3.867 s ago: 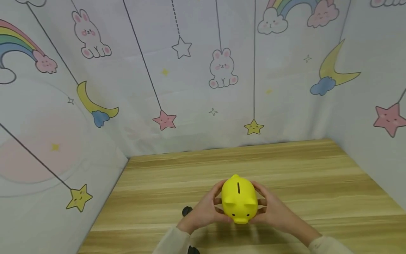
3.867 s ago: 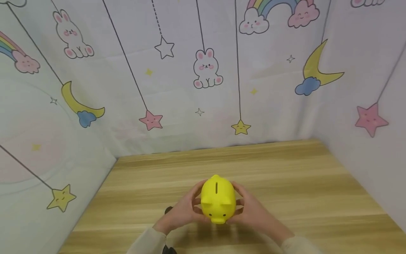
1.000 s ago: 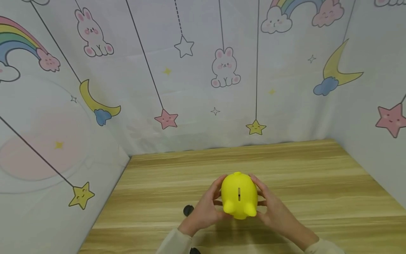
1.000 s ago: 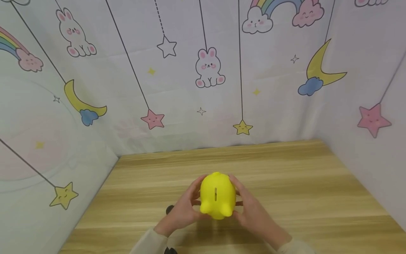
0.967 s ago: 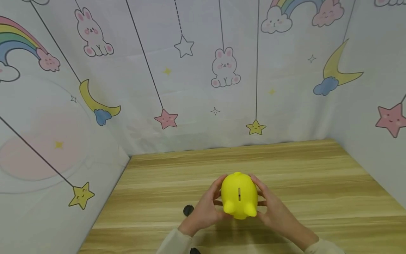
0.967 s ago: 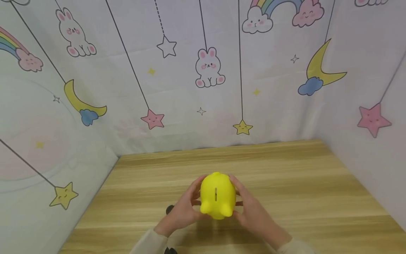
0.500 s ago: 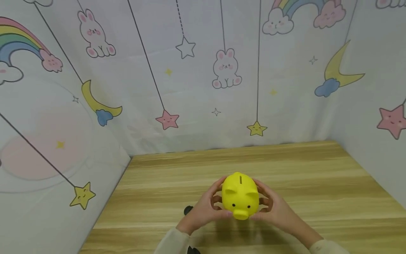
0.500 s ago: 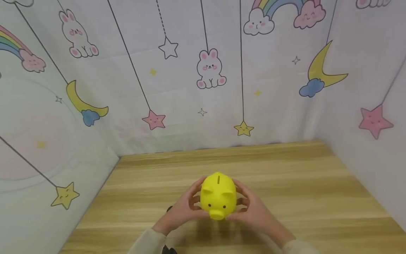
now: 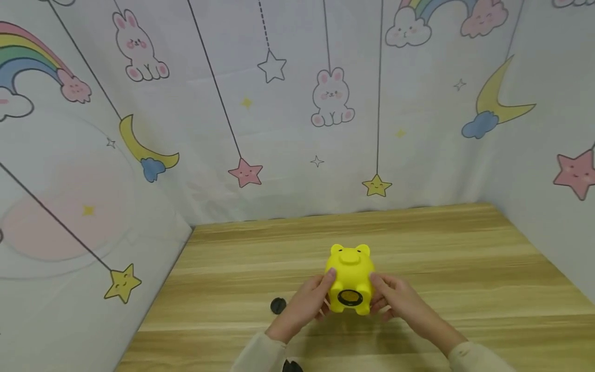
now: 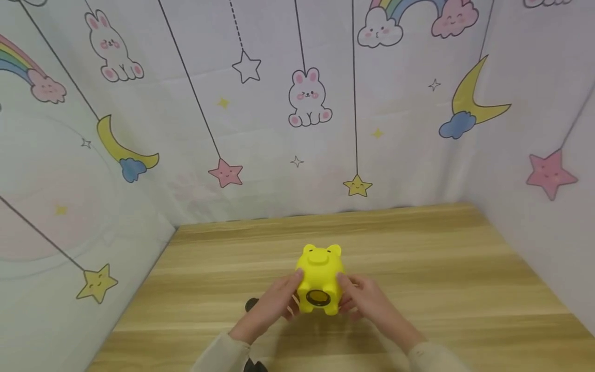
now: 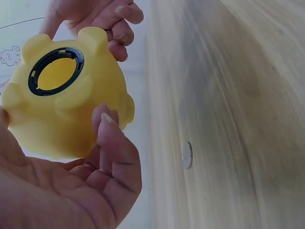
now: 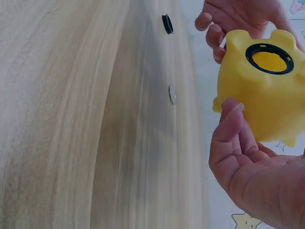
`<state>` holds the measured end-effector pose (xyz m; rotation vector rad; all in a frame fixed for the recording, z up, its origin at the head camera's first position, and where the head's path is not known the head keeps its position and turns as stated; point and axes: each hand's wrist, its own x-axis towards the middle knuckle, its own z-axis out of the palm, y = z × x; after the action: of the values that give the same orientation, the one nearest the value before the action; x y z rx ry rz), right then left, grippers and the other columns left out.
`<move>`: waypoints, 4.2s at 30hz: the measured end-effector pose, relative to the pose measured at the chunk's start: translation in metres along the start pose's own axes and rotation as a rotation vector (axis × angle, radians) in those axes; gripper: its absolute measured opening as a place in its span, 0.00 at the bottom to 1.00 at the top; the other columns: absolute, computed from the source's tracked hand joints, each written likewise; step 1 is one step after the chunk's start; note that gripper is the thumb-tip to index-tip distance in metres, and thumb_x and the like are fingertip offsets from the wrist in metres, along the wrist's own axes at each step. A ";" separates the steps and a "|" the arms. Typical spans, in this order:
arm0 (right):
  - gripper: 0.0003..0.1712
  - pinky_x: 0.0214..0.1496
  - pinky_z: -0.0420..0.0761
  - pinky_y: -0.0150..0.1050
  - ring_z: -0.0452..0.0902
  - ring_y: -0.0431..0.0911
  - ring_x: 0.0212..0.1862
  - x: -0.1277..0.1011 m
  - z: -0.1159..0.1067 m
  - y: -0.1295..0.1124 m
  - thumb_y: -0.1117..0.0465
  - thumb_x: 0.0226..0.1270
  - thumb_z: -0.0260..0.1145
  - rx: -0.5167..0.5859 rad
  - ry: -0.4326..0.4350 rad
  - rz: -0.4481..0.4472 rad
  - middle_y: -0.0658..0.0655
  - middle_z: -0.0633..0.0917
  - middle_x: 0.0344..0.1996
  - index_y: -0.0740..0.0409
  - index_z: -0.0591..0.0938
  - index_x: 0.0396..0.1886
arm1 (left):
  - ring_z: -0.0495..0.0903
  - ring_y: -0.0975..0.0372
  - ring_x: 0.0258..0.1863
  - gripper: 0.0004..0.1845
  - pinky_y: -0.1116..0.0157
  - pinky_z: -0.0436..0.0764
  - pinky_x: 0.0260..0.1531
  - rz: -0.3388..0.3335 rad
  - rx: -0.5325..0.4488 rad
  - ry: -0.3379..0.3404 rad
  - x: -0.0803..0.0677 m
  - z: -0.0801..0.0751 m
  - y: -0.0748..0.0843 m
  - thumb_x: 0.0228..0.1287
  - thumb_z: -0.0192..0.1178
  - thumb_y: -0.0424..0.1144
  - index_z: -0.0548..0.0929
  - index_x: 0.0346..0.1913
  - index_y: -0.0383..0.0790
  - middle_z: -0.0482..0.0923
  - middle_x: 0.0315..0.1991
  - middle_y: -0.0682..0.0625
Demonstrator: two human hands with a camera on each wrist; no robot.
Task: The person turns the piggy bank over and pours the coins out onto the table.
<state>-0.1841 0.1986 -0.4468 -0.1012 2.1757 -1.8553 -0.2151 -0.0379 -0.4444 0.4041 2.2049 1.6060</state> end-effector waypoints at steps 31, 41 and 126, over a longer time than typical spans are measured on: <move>0.63 0.43 0.85 0.44 0.78 0.61 0.50 -0.002 -0.010 0.008 0.66 0.52 0.80 -0.094 -0.147 -0.307 0.72 0.53 0.75 0.61 0.47 0.79 | 0.76 0.56 0.51 0.54 0.60 0.84 0.41 0.280 -0.051 -0.131 0.000 -0.011 -0.016 0.53 0.76 0.32 0.55 0.77 0.61 0.60 0.72 0.47; 0.61 0.42 0.85 0.42 0.79 0.56 0.51 -0.006 -0.002 0.007 0.66 0.53 0.79 -0.214 -0.056 -0.415 0.68 0.56 0.75 0.58 0.50 0.79 | 0.74 0.56 0.55 0.54 0.58 0.83 0.44 0.332 -0.001 -0.082 -0.002 -0.008 -0.017 0.54 0.75 0.33 0.53 0.76 0.65 0.60 0.73 0.52; 0.60 0.38 0.84 0.38 0.79 0.51 0.50 -0.001 0.005 0.011 0.67 0.44 0.84 -0.519 0.170 -0.655 0.62 0.72 0.67 0.56 0.60 0.76 | 0.74 0.57 0.61 0.53 0.60 0.79 0.49 0.398 0.052 -0.026 0.001 -0.011 -0.021 0.57 0.74 0.34 0.51 0.77 0.63 0.58 0.74 0.58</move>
<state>-0.1807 0.1958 -0.4578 -0.8814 2.9461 -1.5374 -0.2216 -0.0532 -0.4620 0.9217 2.2520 1.7211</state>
